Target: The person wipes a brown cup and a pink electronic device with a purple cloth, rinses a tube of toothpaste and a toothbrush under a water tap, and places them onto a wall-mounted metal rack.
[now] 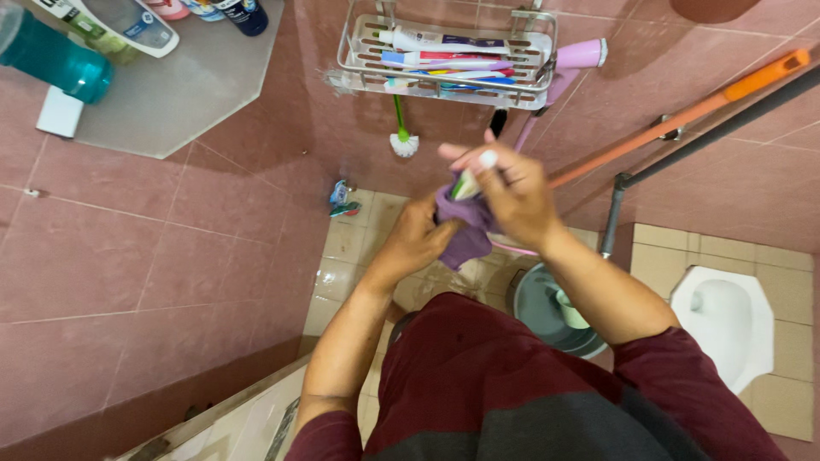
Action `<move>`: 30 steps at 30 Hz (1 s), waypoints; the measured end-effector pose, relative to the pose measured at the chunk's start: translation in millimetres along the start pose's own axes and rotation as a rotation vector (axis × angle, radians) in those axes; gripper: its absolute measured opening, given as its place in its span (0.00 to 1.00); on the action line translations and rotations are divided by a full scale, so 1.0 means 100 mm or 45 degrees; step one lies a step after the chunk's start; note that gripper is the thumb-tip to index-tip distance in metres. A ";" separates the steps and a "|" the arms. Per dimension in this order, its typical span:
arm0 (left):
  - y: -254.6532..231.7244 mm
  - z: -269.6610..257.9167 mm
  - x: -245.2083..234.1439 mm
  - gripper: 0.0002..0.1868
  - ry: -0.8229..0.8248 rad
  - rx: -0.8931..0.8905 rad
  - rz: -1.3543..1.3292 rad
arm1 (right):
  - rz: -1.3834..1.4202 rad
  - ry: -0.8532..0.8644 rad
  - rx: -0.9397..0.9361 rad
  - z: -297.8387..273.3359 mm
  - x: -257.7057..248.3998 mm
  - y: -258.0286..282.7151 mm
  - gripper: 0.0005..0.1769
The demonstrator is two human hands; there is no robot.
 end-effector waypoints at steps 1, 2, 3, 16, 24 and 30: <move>-0.12 0.03 -0.07 0.19 -0.085 0.106 0.054 | -0.062 0.020 -0.010 -0.03 0.08 0.01 0.14; -0.15 0.05 -0.04 0.17 -0.052 0.120 0.074 | -0.120 0.044 -0.017 -0.05 0.14 0.03 0.14; -0.17 0.06 -0.03 0.15 -0.019 0.135 0.094 | -0.117 0.041 -0.007 -0.03 0.08 0.04 0.13; -0.11 0.02 0.05 0.16 -0.021 -0.109 -0.124 | 0.143 -0.047 0.091 0.04 -0.12 0.02 0.16; 0.29 -0.14 -0.03 0.14 -0.194 0.007 -0.075 | 0.308 -0.151 0.049 0.07 -0.32 0.06 0.18; 0.85 -0.20 -0.34 0.15 -0.426 -0.188 -0.822 | 0.532 -0.280 0.064 0.09 -0.47 0.03 0.19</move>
Point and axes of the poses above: each hand's wrist, its own z-axis towards the middle knuckle, its own x-axis out of the palm, y = z × x, the point moved 10 cm from there along z, towards the middle knuckle, and after that the axes turned 3 degrees about z, right-handed, at the moved point
